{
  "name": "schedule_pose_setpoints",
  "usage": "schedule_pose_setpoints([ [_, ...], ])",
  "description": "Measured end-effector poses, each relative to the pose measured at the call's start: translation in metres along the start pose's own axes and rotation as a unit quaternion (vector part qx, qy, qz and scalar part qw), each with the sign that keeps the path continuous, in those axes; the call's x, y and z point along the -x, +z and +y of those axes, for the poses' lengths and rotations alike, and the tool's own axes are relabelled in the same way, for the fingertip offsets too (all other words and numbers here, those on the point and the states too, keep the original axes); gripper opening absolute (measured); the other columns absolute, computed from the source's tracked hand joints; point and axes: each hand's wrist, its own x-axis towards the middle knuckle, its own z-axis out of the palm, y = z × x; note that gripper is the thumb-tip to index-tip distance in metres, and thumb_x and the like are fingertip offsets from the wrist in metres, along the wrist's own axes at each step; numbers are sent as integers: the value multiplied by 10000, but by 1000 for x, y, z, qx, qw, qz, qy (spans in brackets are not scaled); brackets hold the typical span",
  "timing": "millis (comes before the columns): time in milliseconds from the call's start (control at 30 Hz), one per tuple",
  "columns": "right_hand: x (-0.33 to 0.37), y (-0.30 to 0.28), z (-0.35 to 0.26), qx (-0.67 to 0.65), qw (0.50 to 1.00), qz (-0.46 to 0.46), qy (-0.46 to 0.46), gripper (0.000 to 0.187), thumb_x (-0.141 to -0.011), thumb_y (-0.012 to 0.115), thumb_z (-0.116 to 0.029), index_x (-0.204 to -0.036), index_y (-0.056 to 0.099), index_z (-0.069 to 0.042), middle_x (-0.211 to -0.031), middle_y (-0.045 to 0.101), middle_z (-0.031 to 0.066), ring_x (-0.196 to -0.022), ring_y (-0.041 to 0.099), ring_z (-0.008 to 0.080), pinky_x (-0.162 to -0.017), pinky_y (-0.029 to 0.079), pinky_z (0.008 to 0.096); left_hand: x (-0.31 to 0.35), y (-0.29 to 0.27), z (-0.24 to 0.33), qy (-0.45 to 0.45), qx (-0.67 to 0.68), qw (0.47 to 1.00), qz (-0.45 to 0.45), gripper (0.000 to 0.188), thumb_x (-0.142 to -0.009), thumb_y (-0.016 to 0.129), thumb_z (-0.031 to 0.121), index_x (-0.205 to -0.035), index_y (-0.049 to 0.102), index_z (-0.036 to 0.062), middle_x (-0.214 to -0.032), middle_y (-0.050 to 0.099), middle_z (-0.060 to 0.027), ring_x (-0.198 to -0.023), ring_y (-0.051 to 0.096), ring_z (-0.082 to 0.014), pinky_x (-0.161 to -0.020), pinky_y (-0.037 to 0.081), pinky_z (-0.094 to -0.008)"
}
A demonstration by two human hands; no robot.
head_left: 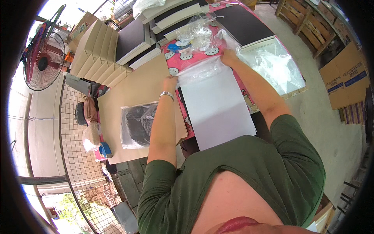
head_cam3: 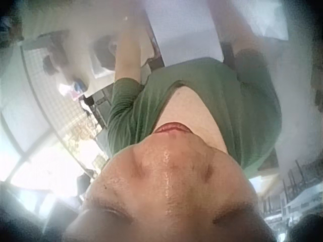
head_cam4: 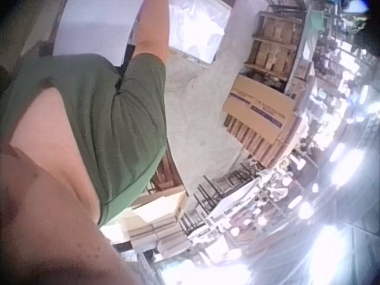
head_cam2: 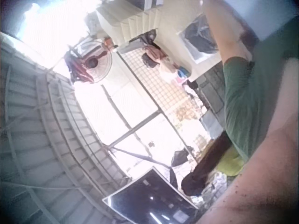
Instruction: The person wraps several square items in brown paper using tape, then places them into plastic bags.
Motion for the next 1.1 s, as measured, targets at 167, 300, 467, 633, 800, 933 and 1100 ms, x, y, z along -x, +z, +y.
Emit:
schedule_pose_setpoints([
  [167, 5, -16, -34, -63, 997, 39, 19, 313, -785, 512, -298, -934, 643, -56, -886, 635, 207, -879, 617, 349, -763, 472, 428, 6, -13, -8, 42, -18, 999, 8, 254, -780, 622, 221, -888, 670, -4, -741, 628, -66, -619, 545, -149, -563, 432, -312],
  [300, 32, -106, -77, -277, 961, -25, 10, 313, -783, 531, -283, -903, 640, -16, -741, 628, 163, -685, 617, 293, -630, 474, 409, 52, -72, 27, 160, 64, 985, 31, 223, -797, 600, 214, -857, 647, 4, -670, 594, -31, -603, 543, -157, -540, 405, -293],
  [467, 60, -227, -110, -557, 808, -188, -42, 164, -842, 551, -117, -983, 592, -45, -634, 522, -18, -497, 464, 62, -455, 381, 221, 96, -164, 109, 72, 437, 889, -117, 175, -812, 572, 95, -963, 602, 11, -692, 571, 0, -502, 482, -71, -406, 349, -158],
  [633, 111, -284, -151, -622, 743, -208, -135, 245, -856, 510, -72, -1091, 538, -7, -940, 605, 58, -788, 624, 120, -722, 528, 281, 189, -209, 178, -22, 429, 901, -64, 207, -859, 526, 144, -1002, 590, 8, -723, 601, -46, -512, 503, -107, -456, 425, -232],
  [800, 137, -240, -114, -703, 668, -229, -85, 293, -875, 484, -49, -1163, 492, 4, -1040, 601, 84, -914, 619, 173, -811, 530, 341, 160, -226, 86, 67, 370, 904, -205, 177, -863, 506, 121, -998, 562, 23, -733, 604, -90, -453, 467, -146, -514, 473, -262],
  [933, 138, -166, -65, -736, 637, -227, -25, 264, -883, 491, -57, -1143, 506, -11, -1062, 601, 86, -921, 612, 185, -818, 513, 335, 147, -180, 73, -90, 371, 900, -213, 69, -841, 490, 91, -856, 551, 62, -632, 511, -25, -436, 368, -115, -461, 386, -245],
  [1100, 156, -74, -25, -751, 609, -219, 134, 182, -890, 491, -51, -1057, 559, -21, -990, 614, 56, -892, 596, 167, -805, 489, 282, 117, -116, -58, -193, 450, 842, -227, 118, -867, 516, 164, -807, 526, 62, -680, 486, 4, -469, 344, -86, -483, 356, -235],
])
